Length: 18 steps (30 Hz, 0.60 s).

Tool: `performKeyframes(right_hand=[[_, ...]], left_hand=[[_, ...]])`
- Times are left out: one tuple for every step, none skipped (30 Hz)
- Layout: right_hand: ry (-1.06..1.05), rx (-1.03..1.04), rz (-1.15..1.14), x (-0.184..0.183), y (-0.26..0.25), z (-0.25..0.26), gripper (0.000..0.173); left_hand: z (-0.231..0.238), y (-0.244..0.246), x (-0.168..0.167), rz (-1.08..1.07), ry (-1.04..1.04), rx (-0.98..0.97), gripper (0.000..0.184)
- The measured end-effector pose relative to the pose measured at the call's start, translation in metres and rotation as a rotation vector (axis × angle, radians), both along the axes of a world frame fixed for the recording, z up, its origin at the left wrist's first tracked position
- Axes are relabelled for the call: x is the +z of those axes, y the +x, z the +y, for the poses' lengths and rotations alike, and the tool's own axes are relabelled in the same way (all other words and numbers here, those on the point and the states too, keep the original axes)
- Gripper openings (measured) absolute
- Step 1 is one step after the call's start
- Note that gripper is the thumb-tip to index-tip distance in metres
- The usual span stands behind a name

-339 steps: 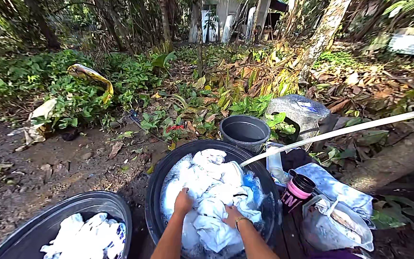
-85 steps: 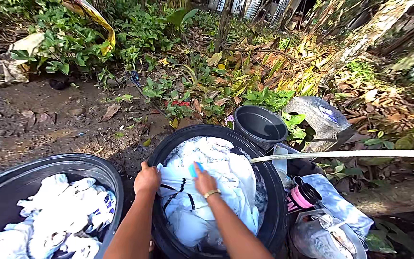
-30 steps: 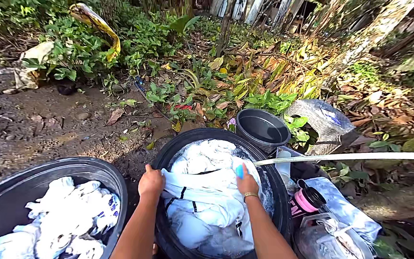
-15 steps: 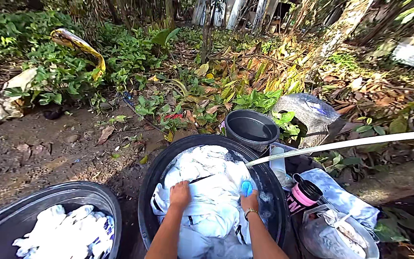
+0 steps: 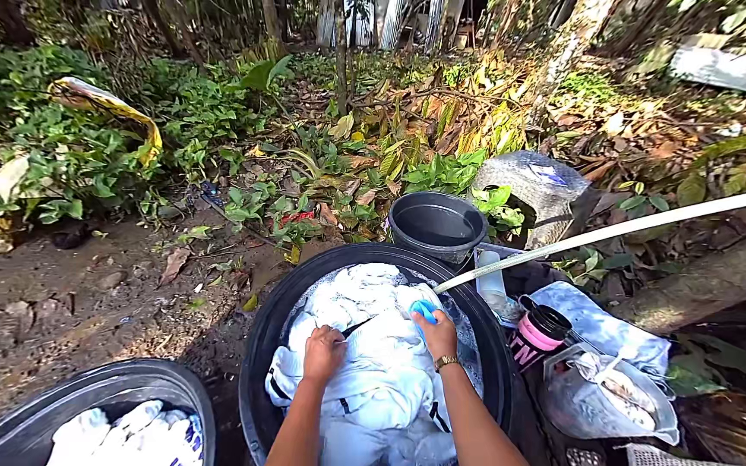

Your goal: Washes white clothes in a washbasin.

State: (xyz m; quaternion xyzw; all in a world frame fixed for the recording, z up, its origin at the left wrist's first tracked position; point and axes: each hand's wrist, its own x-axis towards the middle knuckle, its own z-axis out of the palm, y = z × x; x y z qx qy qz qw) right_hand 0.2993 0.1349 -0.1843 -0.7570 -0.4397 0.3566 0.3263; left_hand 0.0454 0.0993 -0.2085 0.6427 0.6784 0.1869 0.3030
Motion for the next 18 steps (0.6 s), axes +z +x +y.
performKeyframes(right_hand=[[0.033, 0.045, 0.000, 0.007, -0.004, 0.000, 0.045], [0.090, 0.096, 0.022, 0.013, -0.011, -0.002, 0.044], [0.167, 0.155, 0.067, 0.019, -0.022, -0.004, 0.042], [0.250, 0.234, 0.116, 0.024, -0.035, -0.008, 0.039], [0.327, 0.334, 0.162, 0.029, -0.050, -0.014, 0.037], [0.396, 0.451, 0.200, 0.035, -0.066, -0.022, 0.037], [0.473, 0.574, 0.219, 0.037, -0.081, -0.031, 0.038], [0.569, 0.696, 0.217, 0.035, -0.093, -0.039, 0.040], [0.673, 0.793, 0.190, 0.028, -0.101, -0.044, 0.043], [0.754, 0.850, 0.128, 0.017, -0.103, -0.045, 0.048], [0.752, 0.858, 0.058, 0.005, -0.097, -0.044, 0.050], [0.647, 0.837, -0.006, -0.005, -0.084, -0.040, 0.051], [0.471, 0.794, -0.048, -0.011, -0.068, -0.035, 0.051], [0.290, 0.719, -0.063, -0.013, -0.054, -0.030, 0.051], [0.169, 0.615, -0.057, -0.012, -0.043, -0.026, 0.050], [0.118, 0.487, -0.015, -0.009, -0.036, -0.023, 0.049], [0.117, 0.345, 0.032, -0.002, -0.034, -0.020, 0.048], [0.137, 0.210, 0.070, 0.009, -0.037, -0.016, 0.046]], left_hand=[[0.000, 0.000, -0.001, -0.137, -0.034, 0.028, 0.021], [0.001, 0.002, 0.000, -0.284, -0.105, 0.071, 0.019], [0.002, 0.005, 0.002, -0.432, -0.193, 0.125, 0.017], [0.002, 0.008, 0.004, -0.565, -0.277, 0.179, 0.016], [0.000, 0.011, 0.007, -0.685, -0.328, 0.229, 0.017], [-0.004, 0.012, 0.009, -0.809, -0.341, 0.273, 0.017], [-0.011, 0.012, 0.011, -0.946, -0.310, 0.309, 0.014], [-0.020, 0.011, 0.013, -1.096, -0.255, 0.326, 0.016], [-0.030, 0.010, 0.021, -1.239, -0.222, 0.343, 0.025], [-0.033, 0.011, 0.031, -1.310, -0.231, 0.356, 0.034], [-0.031, 0.012, 0.038, -1.283, -0.274, 0.365, 0.036], [-0.026, 0.011, 0.037, -1.222, -0.308, 0.359, 0.032], [-0.022, 0.008, 0.033, -1.181, -0.337, 0.350, 0.028], [-0.020, 0.005, 0.030, -1.155, -0.355, 0.362, 0.026], [-0.021, 0.003, 0.030, -1.140, -0.370, 0.393, 0.024], [-0.021, 0.001, 0.029, -1.125, -0.378, 0.442, 0.022], [-0.020, 0.000, 0.028, -1.100, -0.386, 0.489, 0.020], [-0.018, 0.001, 0.028, -1.054, -0.396, 0.527, 0.021]])
